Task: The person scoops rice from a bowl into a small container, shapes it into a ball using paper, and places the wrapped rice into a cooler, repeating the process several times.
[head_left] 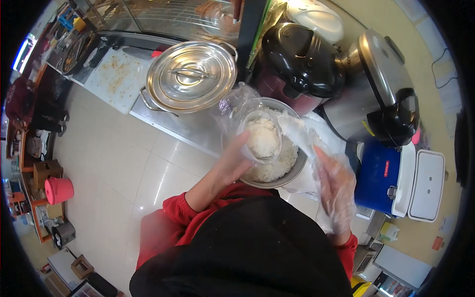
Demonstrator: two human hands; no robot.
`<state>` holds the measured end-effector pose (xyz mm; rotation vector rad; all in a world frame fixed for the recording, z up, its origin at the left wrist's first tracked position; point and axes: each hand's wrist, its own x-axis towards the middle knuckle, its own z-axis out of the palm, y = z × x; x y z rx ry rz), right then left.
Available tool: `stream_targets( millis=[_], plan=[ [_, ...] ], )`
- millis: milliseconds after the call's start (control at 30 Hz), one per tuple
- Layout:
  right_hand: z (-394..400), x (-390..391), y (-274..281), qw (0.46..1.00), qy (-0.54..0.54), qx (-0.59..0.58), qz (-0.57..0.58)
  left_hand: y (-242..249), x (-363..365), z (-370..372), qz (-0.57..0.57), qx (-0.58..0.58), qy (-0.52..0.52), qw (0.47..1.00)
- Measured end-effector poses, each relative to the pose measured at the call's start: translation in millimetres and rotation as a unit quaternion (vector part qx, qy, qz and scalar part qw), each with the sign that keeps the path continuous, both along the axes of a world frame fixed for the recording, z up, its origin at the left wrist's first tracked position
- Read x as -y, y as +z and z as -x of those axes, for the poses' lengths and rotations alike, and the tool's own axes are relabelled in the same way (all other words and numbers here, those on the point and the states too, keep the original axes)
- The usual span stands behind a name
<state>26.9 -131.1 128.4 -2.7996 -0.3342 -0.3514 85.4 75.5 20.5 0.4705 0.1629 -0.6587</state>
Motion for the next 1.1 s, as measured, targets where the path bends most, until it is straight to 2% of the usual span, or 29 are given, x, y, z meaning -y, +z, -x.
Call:
stream_targets(
  millis=[67,100,167,233,300,400,433,467,533,600,700,867,967,1100],
  plan=[
    [-17,3,-3,0.999,-0.028,0.014,0.022,-6,-14,4,0.000,0.007,0.048,0.999],
    [-26,2,-10,0.999,-0.032,0.044,-0.004,-9,-23,9,-0.002,0.009,0.069,0.998],
    [-54,-6,-26,0.992,-0.028,-0.098,0.078,-8,-47,23,-0.064,0.002,0.106,0.992],
    [-77,-15,-60,0.973,0.065,-0.161,0.154,-10,-70,37,-0.102,0.007,0.134,0.986],
    [-91,-15,-124,0.982,0.187,0.002,0.015,-22,-86,54,-0.109,0.022,0.165,0.980],
    [-105,-39,-159,0.978,0.169,-0.095,0.079,-38,-88,75,-0.112,-0.029,0.189,0.975],
    [-107,-33,-180,0.977,0.191,-0.077,0.063,-44,-84,81,-0.123,-0.044,0.192,0.973],
    [-111,-28,-185,0.974,0.214,-0.059,0.047,-48,-79,81,-0.097,-0.056,0.214,0.970],
    [-113,-22,-195,0.964,0.208,-0.156,0.053,-52,-70,80,-0.044,-0.079,0.255,0.963],
    [-111,-51,-130,0.912,0.142,-0.371,0.105,-53,-67,80,-0.043,-0.070,0.249,0.965],
    [-97,-43,-144,0.922,0.134,-0.363,-0.006,-54,-67,81,-0.050,-0.049,0.234,0.970],
    [-81,-26,-134,0.894,0.131,-0.421,-0.084,-42,-65,74,-0.056,-0.050,0.234,0.969],
    [-71,-24,-128,0.878,0.134,-0.439,-0.135,-26,-65,73,-0.119,-0.046,0.199,0.972],
    [-65,-24,-110,0.843,0.110,-0.494,-0.183,-28,-64,69,-0.213,0.003,0.211,0.954]
  ],
)
